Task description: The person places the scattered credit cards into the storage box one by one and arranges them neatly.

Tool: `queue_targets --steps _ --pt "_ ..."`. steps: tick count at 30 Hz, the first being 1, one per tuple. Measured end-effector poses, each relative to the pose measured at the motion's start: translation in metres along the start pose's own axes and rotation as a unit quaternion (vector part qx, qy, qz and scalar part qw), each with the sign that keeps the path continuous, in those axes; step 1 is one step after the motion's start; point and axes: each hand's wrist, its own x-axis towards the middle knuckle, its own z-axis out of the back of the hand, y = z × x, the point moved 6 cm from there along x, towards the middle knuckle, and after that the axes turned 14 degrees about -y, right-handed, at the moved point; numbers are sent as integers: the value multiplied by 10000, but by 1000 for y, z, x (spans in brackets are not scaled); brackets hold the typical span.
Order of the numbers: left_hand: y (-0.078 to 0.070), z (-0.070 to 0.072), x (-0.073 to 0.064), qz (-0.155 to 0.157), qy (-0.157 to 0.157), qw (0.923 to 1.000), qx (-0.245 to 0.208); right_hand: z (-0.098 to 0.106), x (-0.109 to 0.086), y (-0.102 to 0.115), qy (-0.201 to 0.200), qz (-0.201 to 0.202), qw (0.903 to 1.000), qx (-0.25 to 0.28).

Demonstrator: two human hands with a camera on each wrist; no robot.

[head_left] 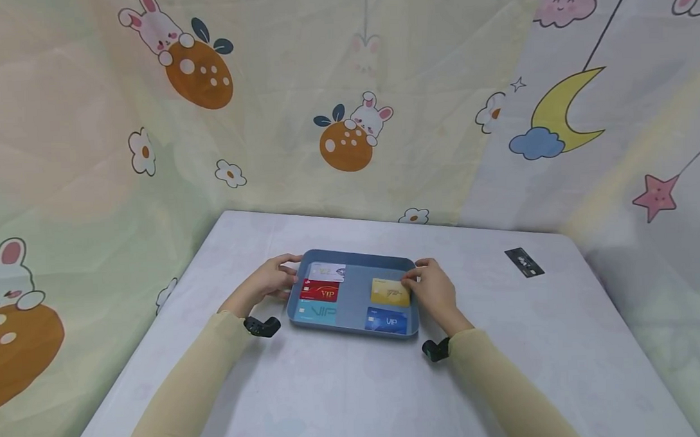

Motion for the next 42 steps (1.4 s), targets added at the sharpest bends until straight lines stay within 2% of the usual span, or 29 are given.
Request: queue_targets --steps 12,27,33,42 --pt "3 -1 3 106 -11 9999 -9 -7 -3 -1 316 -24 9995 -89" --pt "2 0 1 122 -51 9999 27 -10 -4 -3 445 -97 9989 -112" --pt "1 0 1 118 -19 9999 35 -4 -3 -3 253 -80 9996 101" --pt "1 -1 3 136 3 9999 7 6 6 -16 -530 -165 9979 331"
